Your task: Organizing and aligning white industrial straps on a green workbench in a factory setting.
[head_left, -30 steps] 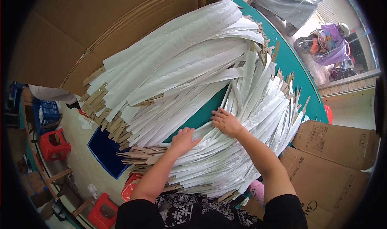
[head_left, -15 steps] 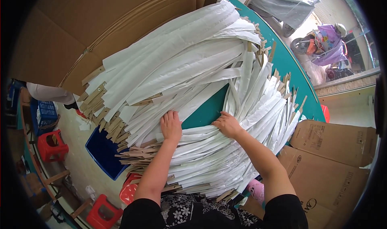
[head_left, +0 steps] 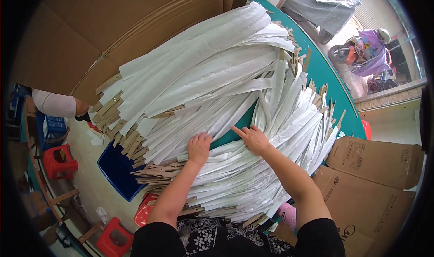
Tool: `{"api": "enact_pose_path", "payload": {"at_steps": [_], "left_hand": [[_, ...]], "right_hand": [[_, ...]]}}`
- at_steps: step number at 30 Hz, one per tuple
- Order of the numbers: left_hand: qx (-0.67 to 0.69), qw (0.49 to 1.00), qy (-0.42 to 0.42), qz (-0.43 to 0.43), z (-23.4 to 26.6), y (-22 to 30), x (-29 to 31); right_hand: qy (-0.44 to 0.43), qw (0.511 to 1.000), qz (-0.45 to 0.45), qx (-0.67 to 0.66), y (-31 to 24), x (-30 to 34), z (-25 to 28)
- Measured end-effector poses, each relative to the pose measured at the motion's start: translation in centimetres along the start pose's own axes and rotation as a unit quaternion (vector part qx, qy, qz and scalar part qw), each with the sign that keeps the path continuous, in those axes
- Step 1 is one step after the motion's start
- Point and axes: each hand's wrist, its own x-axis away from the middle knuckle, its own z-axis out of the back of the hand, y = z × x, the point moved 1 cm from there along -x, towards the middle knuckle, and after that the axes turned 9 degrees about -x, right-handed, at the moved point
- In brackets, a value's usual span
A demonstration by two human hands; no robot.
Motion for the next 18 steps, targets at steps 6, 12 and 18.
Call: {"api": "enact_pose_path", "payload": {"at_steps": [6,12,18], "left_hand": [[0.061,0.997,-0.046,-0.023,1.2,1.2,0.9],[0.137,0.985,0.006,-0.103,2.2,1.9,1.5],[0.213,0.933,-0.266,0.115,3.3,1.5,-0.7]], "right_hand": [[-0.017,0.998,-0.031,0.044,-0.3,-1.0,-0.6],[0.002,0.998,-0.046,0.031,-0.4,-1.1,-0.7],[0.108,0.993,0.052,0.013,0.1,0.0,-0.6]]}}
